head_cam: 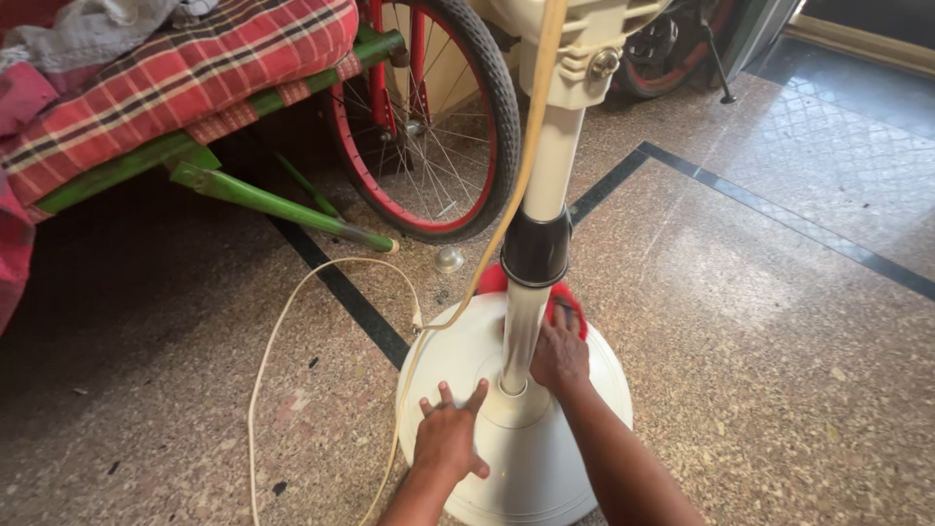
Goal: The person wipes the exterior of a standing electric fan using a red cloth. They clean the control panel, the pole, the base, and the rear motor housing, then wipe the front grill and cage. The person also uses a small yellow tool to scrape or clean the grill area.
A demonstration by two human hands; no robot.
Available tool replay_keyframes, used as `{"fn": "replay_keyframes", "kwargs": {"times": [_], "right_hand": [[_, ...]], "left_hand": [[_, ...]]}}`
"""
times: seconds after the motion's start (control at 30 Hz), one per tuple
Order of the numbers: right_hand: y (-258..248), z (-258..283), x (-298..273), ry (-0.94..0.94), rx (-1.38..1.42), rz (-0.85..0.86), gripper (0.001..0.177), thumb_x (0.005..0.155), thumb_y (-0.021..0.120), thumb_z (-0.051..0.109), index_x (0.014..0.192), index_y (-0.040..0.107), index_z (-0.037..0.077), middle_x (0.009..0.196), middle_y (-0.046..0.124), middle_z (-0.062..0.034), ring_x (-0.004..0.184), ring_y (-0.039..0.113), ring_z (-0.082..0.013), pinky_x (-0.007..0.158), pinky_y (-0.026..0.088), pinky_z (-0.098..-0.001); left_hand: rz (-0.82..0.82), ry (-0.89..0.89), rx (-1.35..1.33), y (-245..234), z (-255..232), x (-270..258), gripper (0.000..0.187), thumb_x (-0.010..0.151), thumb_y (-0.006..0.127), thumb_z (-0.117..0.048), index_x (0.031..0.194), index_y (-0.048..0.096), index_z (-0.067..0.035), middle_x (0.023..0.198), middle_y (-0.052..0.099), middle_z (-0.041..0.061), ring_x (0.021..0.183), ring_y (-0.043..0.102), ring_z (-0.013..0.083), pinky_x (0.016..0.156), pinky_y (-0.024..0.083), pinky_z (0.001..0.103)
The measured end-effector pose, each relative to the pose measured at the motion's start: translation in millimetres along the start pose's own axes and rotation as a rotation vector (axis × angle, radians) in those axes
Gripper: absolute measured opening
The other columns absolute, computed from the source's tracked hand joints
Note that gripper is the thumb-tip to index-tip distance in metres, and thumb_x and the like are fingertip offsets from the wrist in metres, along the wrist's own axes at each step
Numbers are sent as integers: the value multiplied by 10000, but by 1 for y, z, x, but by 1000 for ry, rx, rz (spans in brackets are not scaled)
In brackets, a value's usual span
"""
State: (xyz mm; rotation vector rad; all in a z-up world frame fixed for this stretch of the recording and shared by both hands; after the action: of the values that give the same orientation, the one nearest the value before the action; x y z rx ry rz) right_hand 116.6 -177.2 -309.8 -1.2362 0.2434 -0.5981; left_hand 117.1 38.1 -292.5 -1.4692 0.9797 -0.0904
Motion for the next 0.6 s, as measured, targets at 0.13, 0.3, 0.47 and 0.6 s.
{"fn": "replay_keyframes", "kwargs": {"times": [0.13,0.3,0.47,0.6], "right_hand": [[-12,-11,-32,140,10,-38,683,908,606,418,1508,447,132,1574,361,-245,1427,354,-502,968,537,-517],[-18,-8,-105,72,76,40,652,891,608,416,1482,489,166,1596,353,-150,1445,367,-428,888,566,-493],[-1,-3,-165,8,281,175,661,803,683,325,1434,569,163,1492,556,-85,1069,699,-308,843,584,-442],[-11,-9,-160,356,1537,12,453,902,648,226,1301,558,31,1178,607,-152,906,650,-274,716,543,-421]], "left_hand": [[44,-31,-33,0,6,-1,1414,539,1040,-370,1636,156,-258,1618,212,309,1463,304,522,1206,332,464],[13,-27,-1,-6,14,-8,1456,550,1005,-473,1623,125,-31,1634,265,241,1442,408,445,1167,416,385],[-24,-48,-28,-6,18,-9,1420,560,1003,-504,1614,152,-77,1656,246,158,1474,346,423,1145,437,385],[-37,-57,-36,2,22,-8,1398,549,1000,-481,1616,173,-118,1667,254,111,1472,364,412,1124,464,396]]}}
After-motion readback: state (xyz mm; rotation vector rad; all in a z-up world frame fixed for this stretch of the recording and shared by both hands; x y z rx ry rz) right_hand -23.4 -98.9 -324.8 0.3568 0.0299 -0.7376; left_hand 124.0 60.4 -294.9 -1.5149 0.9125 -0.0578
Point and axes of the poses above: each hand's wrist, its own x-axis towards the middle knuckle, its own y-axis out of the palm, z = x × y, the point moved 9 cm from there along x, towards the middle knuckle
